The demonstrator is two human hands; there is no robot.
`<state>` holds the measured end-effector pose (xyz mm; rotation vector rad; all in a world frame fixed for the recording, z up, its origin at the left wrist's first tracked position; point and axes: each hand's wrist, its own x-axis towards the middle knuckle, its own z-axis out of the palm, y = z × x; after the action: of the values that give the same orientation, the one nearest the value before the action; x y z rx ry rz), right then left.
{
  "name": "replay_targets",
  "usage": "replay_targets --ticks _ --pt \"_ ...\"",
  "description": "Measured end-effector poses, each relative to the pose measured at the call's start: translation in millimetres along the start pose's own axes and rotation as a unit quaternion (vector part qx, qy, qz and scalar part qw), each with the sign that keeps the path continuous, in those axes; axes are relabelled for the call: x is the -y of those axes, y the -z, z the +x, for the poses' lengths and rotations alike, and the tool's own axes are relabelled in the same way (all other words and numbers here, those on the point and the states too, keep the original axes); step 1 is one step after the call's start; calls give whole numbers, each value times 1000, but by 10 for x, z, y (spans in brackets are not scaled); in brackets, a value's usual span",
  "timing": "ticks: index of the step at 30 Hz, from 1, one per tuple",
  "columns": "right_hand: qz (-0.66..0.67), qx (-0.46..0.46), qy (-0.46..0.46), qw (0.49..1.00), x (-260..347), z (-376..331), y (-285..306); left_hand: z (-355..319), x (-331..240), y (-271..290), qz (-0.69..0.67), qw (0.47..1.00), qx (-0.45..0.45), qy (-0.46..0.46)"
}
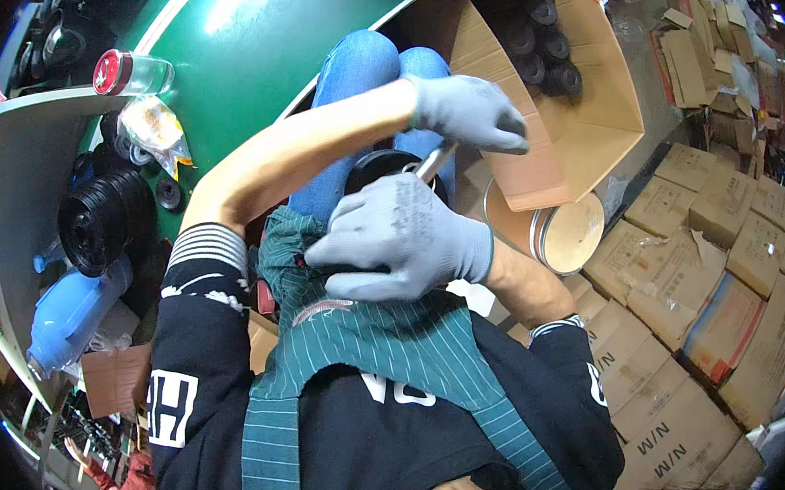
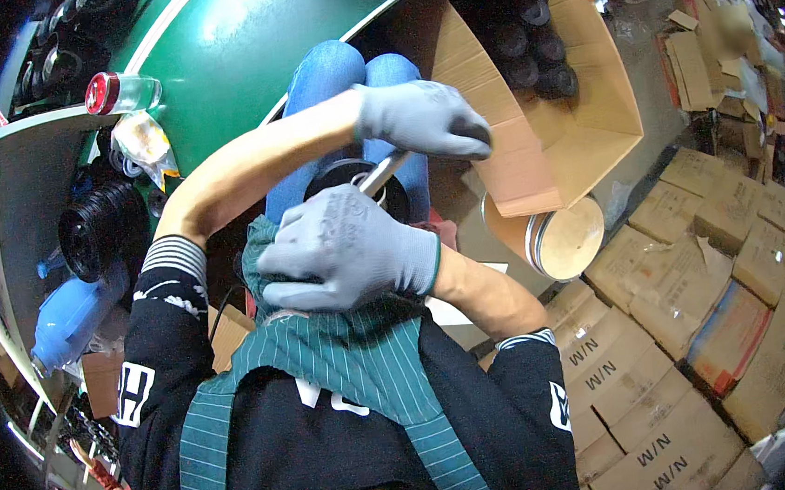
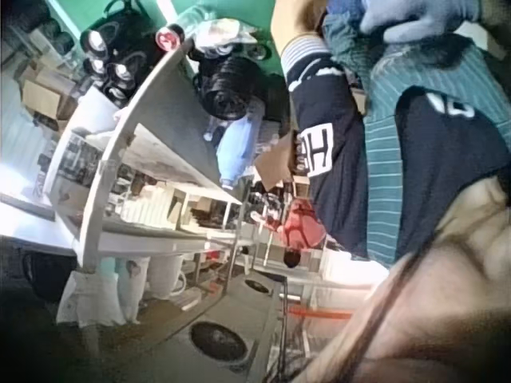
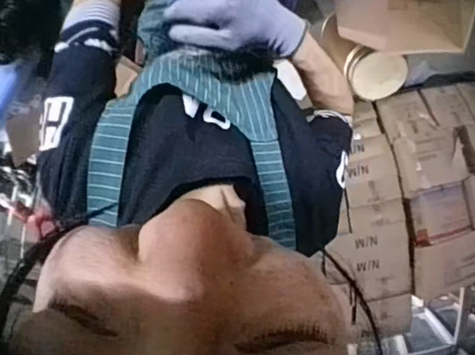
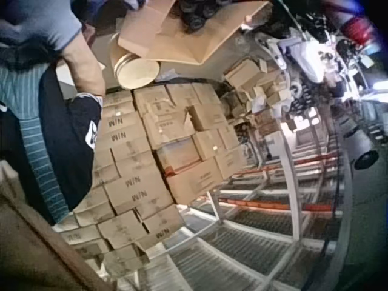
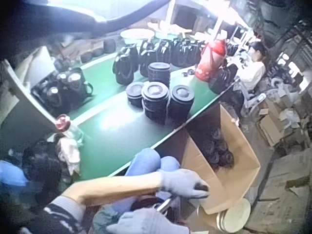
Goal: The person sits on the floor at a green table and repeatedly picks up black kettle bodies and lids. They insert a metal rod into the kettle body, then place the lid on top, and set the assembled unit aside. The process is repeated for multiple units.
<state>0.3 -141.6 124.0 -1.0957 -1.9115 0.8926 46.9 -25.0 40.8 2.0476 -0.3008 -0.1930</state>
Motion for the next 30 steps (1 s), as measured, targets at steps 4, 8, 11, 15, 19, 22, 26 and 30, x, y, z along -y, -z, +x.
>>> replay_targets --ticks 4,8,11,15,19,22,26,30 --pt "54 -171 95 979 135 -143 -125 -399 -242 278 -88 981 48 164" --pt "-3 -304 -28 952 251 -753 -316 -968 368 430 -165 907 -373 103" --pt "-68 -391 -232 888 110 -908 -553 -1737 964 406 -26 813 -550 190" --pt "-104 -214 -309 921 -75 -978 -527 -2541 1068 171 -234 621 -606 439" --pt "-128 -222 -280 925 -182 -1076 -546 -2878 1457 -215 -321 504 -725 343" --pt "-119 -244 -277 922 -131 -1040 -513 -2657 1518 -257 -237 428 -810 323" --pt "-80 -311 -200 925 9 -852 -146 -2791 1581 -330 -312 492 -762 282" --pt "186 -503 -178 825 -81 -626 332 -2752 994 -540 163 635 -678 333"
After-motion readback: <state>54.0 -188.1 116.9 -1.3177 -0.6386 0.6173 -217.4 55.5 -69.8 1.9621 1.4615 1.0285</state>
